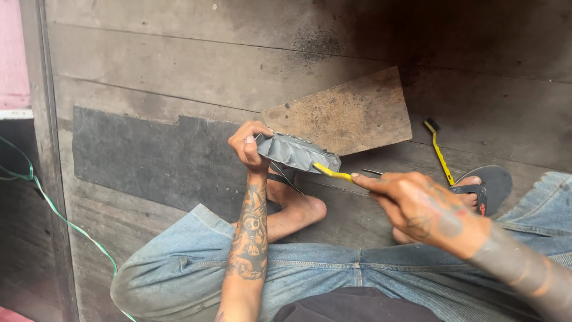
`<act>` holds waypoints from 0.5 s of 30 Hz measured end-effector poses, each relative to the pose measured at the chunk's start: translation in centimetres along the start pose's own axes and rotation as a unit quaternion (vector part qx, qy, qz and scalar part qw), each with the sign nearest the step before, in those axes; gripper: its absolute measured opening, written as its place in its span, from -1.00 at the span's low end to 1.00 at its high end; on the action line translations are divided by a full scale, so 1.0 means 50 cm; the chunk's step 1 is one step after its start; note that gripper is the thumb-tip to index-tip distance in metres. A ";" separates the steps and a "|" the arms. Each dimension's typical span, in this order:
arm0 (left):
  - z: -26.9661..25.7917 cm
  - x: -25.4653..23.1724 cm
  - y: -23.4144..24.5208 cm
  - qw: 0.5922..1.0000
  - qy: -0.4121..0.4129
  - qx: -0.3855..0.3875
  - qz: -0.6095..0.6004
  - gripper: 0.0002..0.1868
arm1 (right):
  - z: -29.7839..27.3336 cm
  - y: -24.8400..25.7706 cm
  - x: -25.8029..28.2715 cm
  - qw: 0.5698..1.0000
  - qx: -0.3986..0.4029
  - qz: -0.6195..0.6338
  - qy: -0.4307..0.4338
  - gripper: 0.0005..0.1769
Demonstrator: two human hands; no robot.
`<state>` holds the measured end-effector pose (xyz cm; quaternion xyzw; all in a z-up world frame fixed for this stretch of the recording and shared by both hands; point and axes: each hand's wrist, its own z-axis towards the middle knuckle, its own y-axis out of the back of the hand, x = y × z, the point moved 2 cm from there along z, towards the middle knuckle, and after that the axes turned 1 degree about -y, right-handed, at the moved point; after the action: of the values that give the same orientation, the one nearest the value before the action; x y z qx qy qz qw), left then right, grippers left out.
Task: A person sits on the floor and uses a small brush to sand or clean the fins of a motorcycle impeller.
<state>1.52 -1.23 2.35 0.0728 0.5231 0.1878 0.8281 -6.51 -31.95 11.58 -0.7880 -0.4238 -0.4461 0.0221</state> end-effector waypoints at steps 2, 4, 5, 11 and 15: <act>-0.003 0.001 0.001 1.000 -0.001 0.001 0.004 -0.39 | 0.023 -0.020 0.018 0.999 -0.032 0.014 0.039 -0.61; -0.005 0.002 -0.002 1.000 -0.004 0.010 0.003 -0.39 | 0.030 -0.010 0.029 0.994 -0.071 0.033 0.074 -0.62; -0.006 0.003 0.000 1.000 0.000 0.008 0.013 -0.39 | 0.028 0.004 0.032 0.996 -0.025 0.065 0.050 -0.58; -0.012 0.027 0.008 1.000 0.012 -0.010 -0.010 -0.37 | 0.033 0.007 0.009 0.994 0.027 0.106 0.018 -0.55; -0.012 0.027 0.010 1.000 0.016 -0.011 0.008 -0.37 | 0.052 -0.034 0.017 0.987 -0.067 0.089 0.115 -0.59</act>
<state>1.38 -0.28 1.13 0.0650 0.5334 0.2011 0.8190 -5.69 -29.22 10.05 -0.7658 -0.3159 -0.5572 0.0575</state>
